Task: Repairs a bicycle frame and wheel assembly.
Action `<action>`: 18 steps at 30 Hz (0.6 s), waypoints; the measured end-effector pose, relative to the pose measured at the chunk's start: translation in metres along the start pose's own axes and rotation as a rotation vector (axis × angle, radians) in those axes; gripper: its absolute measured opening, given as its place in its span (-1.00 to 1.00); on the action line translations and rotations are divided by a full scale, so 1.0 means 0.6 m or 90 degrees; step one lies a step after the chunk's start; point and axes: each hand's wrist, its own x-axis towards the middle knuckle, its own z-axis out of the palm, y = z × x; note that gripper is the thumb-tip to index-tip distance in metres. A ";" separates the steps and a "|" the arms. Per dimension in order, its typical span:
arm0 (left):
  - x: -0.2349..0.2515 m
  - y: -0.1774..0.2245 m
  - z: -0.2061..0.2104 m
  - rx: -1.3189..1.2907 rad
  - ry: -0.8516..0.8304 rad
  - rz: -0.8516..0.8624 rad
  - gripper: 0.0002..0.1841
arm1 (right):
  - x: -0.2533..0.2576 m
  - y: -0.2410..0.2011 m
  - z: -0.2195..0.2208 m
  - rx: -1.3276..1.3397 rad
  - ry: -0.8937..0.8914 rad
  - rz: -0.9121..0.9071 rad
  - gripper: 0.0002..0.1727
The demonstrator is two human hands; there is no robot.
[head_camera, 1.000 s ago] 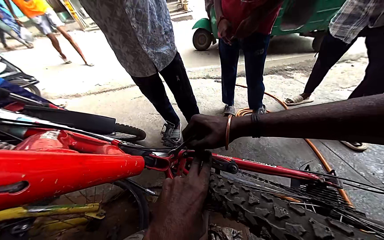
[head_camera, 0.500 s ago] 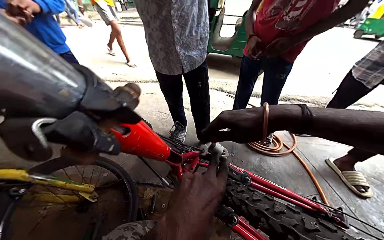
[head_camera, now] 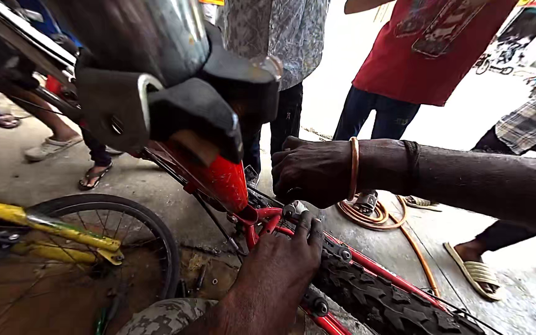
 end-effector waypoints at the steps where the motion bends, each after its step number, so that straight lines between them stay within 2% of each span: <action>1: 0.001 0.000 -0.001 0.003 -0.002 0.001 0.24 | -0.004 0.004 0.005 0.004 0.000 0.008 -0.82; 6: 0.000 0.002 0.000 0.011 0.004 -0.007 0.23 | -0.015 0.006 0.024 0.024 0.070 -0.004 -0.79; 9: 0.000 0.002 -0.002 0.001 -0.016 -0.010 0.24 | -0.014 -0.006 0.026 0.065 0.052 0.052 -0.82; 11: 0.000 0.000 -0.001 -0.005 -0.011 -0.006 0.22 | -0.029 -0.019 0.043 0.192 0.035 0.157 -0.78; 14: -0.001 -0.002 -0.002 -0.007 0.005 0.006 0.24 | -0.067 -0.034 0.077 0.417 0.097 0.266 -0.69; 16: -0.002 -0.002 -0.002 0.000 0.009 0.008 0.24 | -0.086 -0.020 0.093 0.418 0.174 0.260 -0.70; 18: -0.002 0.000 0.001 0.003 0.021 0.008 0.27 | -0.093 -0.003 0.087 0.345 0.206 0.204 -0.74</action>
